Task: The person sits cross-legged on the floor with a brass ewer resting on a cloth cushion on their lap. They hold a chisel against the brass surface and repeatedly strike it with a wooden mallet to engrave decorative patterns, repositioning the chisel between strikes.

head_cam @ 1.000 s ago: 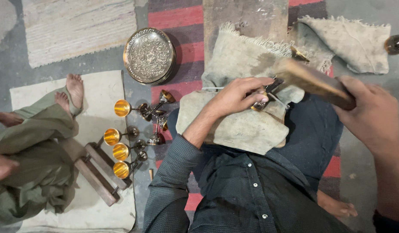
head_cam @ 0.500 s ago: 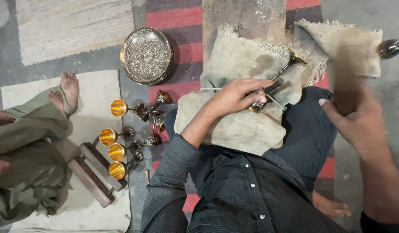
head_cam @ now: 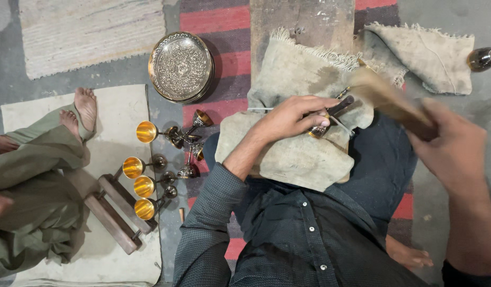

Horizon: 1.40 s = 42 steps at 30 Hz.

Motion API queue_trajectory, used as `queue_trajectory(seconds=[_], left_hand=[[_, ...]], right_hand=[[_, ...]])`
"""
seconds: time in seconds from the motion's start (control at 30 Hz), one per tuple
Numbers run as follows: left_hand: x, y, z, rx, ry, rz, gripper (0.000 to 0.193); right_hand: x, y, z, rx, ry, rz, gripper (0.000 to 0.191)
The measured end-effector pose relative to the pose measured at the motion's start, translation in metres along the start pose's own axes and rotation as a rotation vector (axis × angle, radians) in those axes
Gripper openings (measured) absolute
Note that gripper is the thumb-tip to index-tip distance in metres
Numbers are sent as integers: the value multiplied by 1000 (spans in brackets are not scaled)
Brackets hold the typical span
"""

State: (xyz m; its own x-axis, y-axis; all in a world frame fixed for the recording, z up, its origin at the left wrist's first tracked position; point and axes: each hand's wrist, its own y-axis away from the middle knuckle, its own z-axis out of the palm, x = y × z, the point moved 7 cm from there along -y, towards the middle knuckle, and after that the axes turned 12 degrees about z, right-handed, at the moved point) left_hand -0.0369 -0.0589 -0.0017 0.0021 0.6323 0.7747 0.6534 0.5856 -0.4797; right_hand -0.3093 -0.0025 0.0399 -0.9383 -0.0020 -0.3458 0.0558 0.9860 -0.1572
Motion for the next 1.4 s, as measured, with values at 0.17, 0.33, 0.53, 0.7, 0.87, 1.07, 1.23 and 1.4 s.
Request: queue_trajectory(seconds=[0.17, 0.33, 0.53, 0.7, 0.87, 1.07, 1.23, 1.4], left_hand=[[-4, -1, 2, -13, 6, -33, 48], [-7, -1, 4, -50, 17, -108, 49], [-5, -3, 3, -47, 16, -83, 49], [-3, -5, 2, -34, 47, -6, 48], [-8, -3, 3, -59, 45, -64, 46], [-3, -5, 1, -36, 27, 31, 44], [-9, -3, 3, -76, 43, -93, 46], [-6, -5, 3, -57, 71, -40, 46]], right_hand=[[1, -1, -3, -52, -178, 23, 38], [-2, -3, -7, -101, -401, 140, 33], [-2, -6, -9, -117, -424, 180, 33], [13, -4, -4, -54, -330, 142, 42], [22, -5, 7, -37, -235, 41, 39], [15, -7, 5, -80, -216, 22, 35], [18, -7, -4, -63, -467, 151, 43], [17, -3, -1, -88, -246, 148, 40]])
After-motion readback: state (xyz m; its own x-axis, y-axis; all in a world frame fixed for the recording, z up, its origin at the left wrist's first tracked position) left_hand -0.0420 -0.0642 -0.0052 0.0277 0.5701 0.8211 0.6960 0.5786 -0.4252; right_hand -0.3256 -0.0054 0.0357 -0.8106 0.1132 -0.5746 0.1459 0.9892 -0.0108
